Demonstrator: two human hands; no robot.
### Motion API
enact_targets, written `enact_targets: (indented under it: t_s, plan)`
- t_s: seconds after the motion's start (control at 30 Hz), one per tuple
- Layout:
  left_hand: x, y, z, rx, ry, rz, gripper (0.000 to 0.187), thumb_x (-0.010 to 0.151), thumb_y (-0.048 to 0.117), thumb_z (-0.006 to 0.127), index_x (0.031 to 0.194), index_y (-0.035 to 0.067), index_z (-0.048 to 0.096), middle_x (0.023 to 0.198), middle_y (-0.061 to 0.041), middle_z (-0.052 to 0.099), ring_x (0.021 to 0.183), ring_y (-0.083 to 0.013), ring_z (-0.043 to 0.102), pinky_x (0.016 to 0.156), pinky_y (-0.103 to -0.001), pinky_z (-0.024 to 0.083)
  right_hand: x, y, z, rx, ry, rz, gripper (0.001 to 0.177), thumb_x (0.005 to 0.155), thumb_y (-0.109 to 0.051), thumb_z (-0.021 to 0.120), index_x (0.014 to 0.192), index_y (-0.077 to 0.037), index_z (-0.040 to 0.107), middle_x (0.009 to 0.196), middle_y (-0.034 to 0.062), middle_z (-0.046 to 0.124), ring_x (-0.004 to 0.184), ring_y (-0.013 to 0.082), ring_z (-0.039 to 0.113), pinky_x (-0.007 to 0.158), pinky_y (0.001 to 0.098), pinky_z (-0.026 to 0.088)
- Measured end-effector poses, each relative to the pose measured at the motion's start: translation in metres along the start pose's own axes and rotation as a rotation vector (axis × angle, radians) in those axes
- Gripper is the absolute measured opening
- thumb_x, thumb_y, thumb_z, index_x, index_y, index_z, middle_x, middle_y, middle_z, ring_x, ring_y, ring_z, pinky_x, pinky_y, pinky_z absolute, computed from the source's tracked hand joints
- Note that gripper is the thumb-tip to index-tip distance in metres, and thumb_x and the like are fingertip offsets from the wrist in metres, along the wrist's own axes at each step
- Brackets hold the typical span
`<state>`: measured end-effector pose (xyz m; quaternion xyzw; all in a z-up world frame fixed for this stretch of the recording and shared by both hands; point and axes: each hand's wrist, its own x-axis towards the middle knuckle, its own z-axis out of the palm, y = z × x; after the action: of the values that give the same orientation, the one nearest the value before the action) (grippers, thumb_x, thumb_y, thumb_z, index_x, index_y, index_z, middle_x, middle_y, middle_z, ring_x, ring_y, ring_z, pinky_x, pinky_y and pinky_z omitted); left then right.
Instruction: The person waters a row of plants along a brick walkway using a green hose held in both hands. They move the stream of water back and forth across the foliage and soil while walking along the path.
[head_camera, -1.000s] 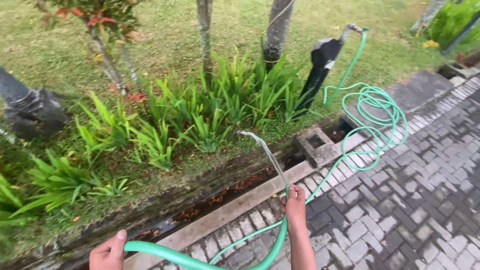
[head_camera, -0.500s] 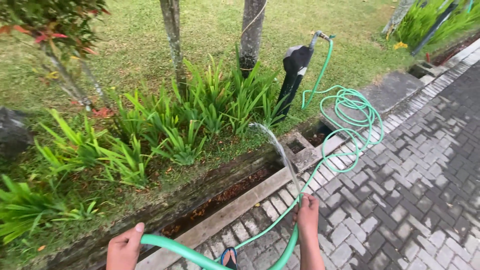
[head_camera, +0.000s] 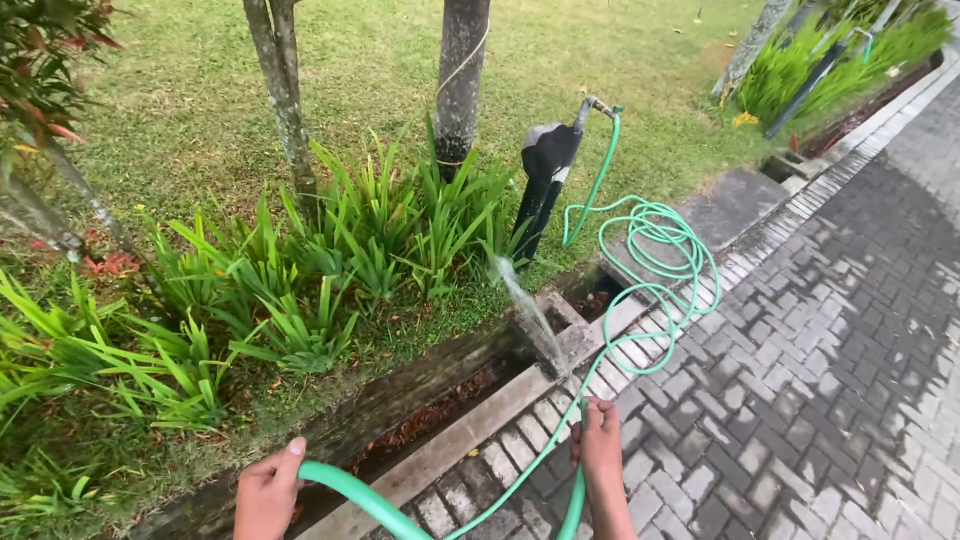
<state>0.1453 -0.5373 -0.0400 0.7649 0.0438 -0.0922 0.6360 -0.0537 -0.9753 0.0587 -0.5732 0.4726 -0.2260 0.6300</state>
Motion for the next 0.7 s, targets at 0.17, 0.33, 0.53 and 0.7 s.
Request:
enact_targets:
  t_s: [0.17, 0.33, 0.53, 0.7]
  plan:
    - [0.007, -0.002, 0.013, -0.088, -0.001, 0.014, 0.049, 0.093, 0.039, 0.070, 0.066, -0.002, 0.069, 0.055, -0.002, 0.051, 0.053, -0.0117, 0.043, 0.050, -0.031, 0.035, 0.030, -0.013, 0.007, 0.061, -0.033, 0.000, 0.028, 0.104, -0.034, 0.047, 0.122, -0.013, 0.048, 0.063, 0.0046, 0.045, 0.041, 0.0143, 0.038, 0.036, 0.0321, 0.031]
    - [-0.009, -0.015, 0.006, -0.056, 0.134, 0.003, 0.051, 0.093, 0.037, 0.072, 0.065, -0.004, 0.067, 0.051, -0.004, 0.050, 0.047, -0.0134, 0.043, 0.046, -0.033, 0.032, 0.048, -0.037, 0.015, 0.073, -0.057, -0.053, 0.027, 0.104, -0.033, 0.048, 0.122, -0.012, 0.048, 0.064, 0.0050, 0.049, 0.041, 0.0141, 0.039, 0.036, 0.0317, 0.031]
    - [-0.019, -0.079, -0.007, -0.154, 0.385, 0.042, 0.038, 0.088, 0.031, 0.080, 0.072, -0.004, 0.075, 0.053, -0.004, 0.055, 0.049, -0.0104, 0.045, 0.047, -0.030, 0.032, 0.073, -0.065, 0.028, 0.185, -0.156, -0.026, 0.023, 0.103, -0.029, 0.045, 0.121, -0.014, 0.045, 0.065, 0.0049, 0.046, 0.041, 0.0144, 0.036, 0.036, 0.0316, 0.028]
    - [-0.045, -0.084, -0.013, -0.159, 0.444, 0.080, 0.038, 0.089, 0.031, 0.079, 0.072, -0.003, 0.074, 0.053, -0.004, 0.055, 0.048, -0.0103, 0.045, 0.047, -0.030, 0.032, 0.074, -0.078, 0.029, 0.109, -0.225, -0.108, 0.023, 0.105, -0.030, 0.045, 0.121, -0.014, 0.047, 0.065, 0.0049, 0.047, 0.043, 0.0132, 0.039, 0.037, 0.0309, 0.032]
